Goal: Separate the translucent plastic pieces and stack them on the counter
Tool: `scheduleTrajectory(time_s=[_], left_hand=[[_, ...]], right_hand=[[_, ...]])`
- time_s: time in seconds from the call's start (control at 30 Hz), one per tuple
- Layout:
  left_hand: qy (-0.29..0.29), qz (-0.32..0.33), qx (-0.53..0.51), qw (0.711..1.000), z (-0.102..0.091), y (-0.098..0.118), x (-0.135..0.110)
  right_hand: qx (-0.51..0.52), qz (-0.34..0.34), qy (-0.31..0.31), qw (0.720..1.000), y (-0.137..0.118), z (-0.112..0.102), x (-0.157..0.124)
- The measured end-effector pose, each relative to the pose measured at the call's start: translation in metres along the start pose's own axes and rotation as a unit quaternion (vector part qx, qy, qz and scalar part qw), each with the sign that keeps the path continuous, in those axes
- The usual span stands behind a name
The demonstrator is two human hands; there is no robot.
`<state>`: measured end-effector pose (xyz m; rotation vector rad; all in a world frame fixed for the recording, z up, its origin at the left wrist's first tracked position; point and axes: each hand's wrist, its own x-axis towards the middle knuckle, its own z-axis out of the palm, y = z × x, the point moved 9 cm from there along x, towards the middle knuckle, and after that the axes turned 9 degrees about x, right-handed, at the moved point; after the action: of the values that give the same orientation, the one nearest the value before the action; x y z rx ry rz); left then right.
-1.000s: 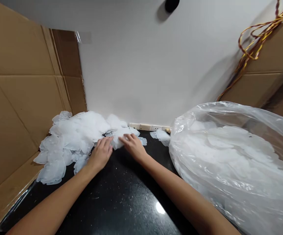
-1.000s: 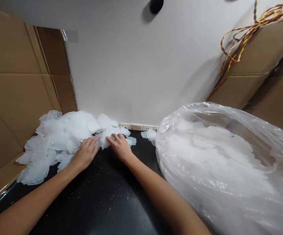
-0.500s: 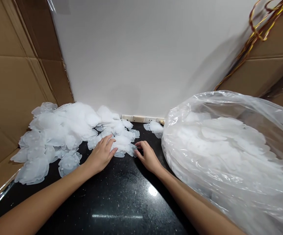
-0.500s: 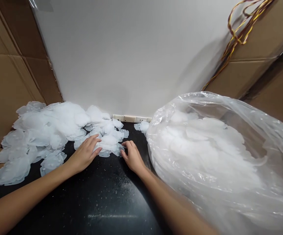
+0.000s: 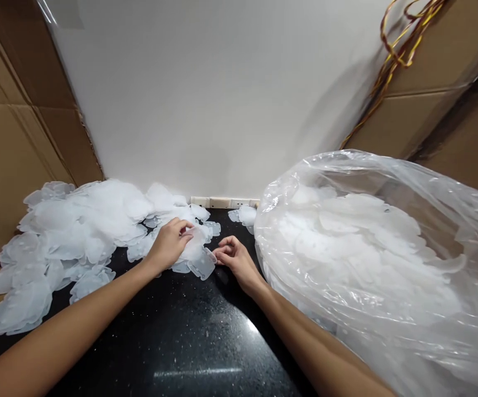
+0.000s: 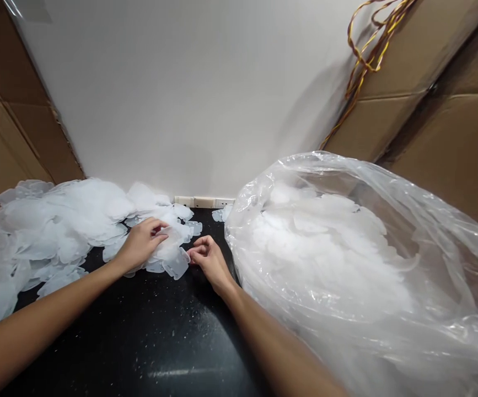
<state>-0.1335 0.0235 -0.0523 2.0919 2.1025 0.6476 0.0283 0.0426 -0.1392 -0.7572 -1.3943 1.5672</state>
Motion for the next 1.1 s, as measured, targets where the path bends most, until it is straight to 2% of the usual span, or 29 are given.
scheduleTrajectory(time_s=[0.03, 0.1, 0.13, 0.27, 0.37, 0.43, 0.5, 0.6, 0.67, 0.77, 0.87, 1.1], left_hand=[[-0.017, -0.033, -0.098, 0.994, 0.002, -0.007, -0.011], [-0.087, -0.102, -0.271, 0.953, 0.018, -0.019, -0.035], [-0.125, -0.123, -0.319, 0.931, 0.026, -0.021, -0.047], [-0.195, -0.177, -0.447, 0.855, 0.046, -0.027, -0.076], [-0.226, -0.186, -0.483, 0.825, 0.053, -0.027, -0.081], [-0.227, -0.201, -0.494, 0.815, 0.055, -0.030, -0.082], [-0.211, -0.217, -0.507, 0.807, 0.055, -0.033, -0.082], [-0.191, -0.222, -0.543, 0.787, 0.056, -0.034, -0.083], [-0.177, -0.224, -0.567, 0.773, 0.057, -0.034, -0.084], [-0.165, -0.227, -0.584, 0.762, 0.058, -0.035, -0.085], [-0.185, -0.225, -0.585, 0.757, 0.061, -0.035, -0.085], [-0.181, -0.235, -0.548, 0.782, 0.053, -0.041, -0.079]], right_hand=[[-0.010, 0.003, 0.008, 1.000, 0.001, -0.002, -0.001], [-0.069, -0.002, 0.005, 0.998, 0.001, 0.000, -0.001], [-0.096, -0.006, -0.002, 0.995, 0.002, 0.002, -0.002], [-0.110, -0.007, -0.048, 0.993, 0.006, 0.013, -0.003], [-0.103, 0.020, -0.085, 0.991, 0.010, 0.016, -0.002], [-0.109, 0.040, -0.094, 0.989, 0.011, 0.013, -0.002], [-0.090, 0.045, -0.060, 0.993, 0.008, 0.003, -0.001], [0.044, 0.091, 0.017, 0.995, 0.012, -0.012, -0.005], [0.155, 0.154, 0.034, 0.975, 0.022, -0.010, -0.012], [0.257, 0.221, 0.000, 0.941, 0.030, 0.005, -0.022], [0.304, 0.258, -0.050, 0.916, 0.033, 0.019, -0.027], [0.342, 0.276, -0.048, 0.897, 0.038, 0.018, -0.025]])
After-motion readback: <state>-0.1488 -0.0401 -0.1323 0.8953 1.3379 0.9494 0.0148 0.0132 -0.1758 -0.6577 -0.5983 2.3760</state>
